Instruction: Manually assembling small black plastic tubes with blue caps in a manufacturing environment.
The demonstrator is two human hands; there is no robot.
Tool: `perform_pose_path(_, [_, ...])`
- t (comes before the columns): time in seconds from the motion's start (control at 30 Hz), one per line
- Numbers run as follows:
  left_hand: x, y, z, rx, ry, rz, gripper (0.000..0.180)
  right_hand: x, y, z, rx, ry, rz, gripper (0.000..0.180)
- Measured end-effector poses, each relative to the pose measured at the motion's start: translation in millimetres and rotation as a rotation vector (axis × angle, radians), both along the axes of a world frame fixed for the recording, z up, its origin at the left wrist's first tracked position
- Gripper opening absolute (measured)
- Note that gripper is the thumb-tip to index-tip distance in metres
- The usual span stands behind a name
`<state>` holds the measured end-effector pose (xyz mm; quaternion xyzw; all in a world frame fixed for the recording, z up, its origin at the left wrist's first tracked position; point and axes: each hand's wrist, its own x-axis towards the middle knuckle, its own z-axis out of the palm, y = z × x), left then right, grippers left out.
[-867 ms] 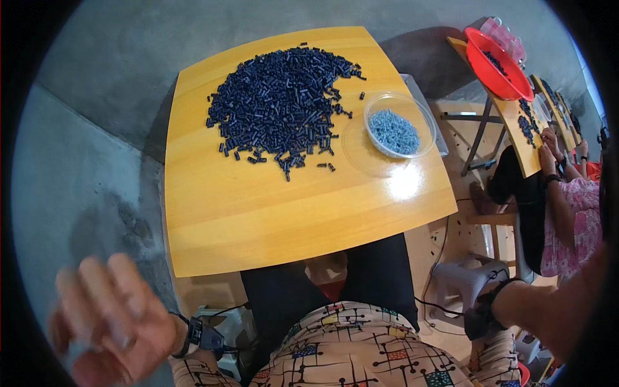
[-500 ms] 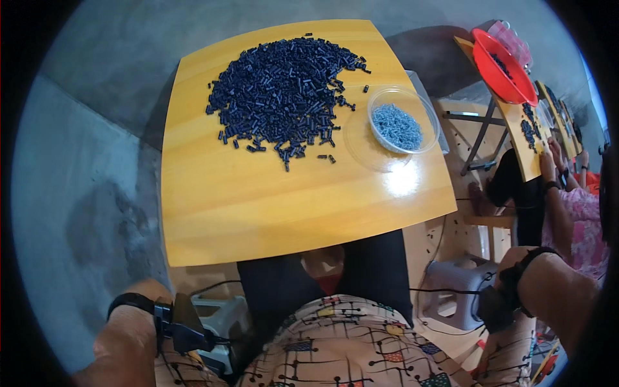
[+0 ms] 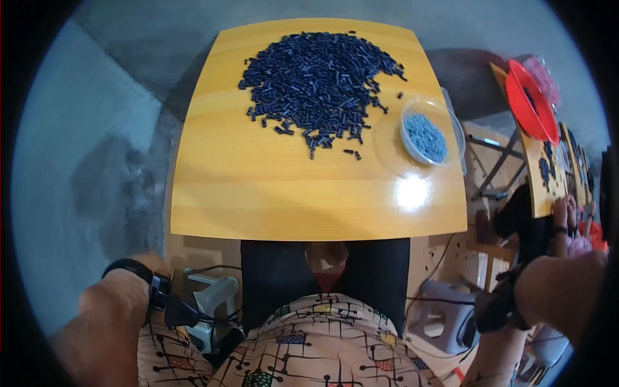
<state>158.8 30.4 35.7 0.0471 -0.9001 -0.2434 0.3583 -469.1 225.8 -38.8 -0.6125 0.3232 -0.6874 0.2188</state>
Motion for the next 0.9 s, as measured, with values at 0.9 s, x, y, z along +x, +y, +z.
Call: perform_pose_path(0.9, [-269.5, -98.3, -220.6, 0.228, -0.401, 0.546, 0.024, 189.2, -185.4, -155.6, 0.577, 0.722, -0.665, 0.013])
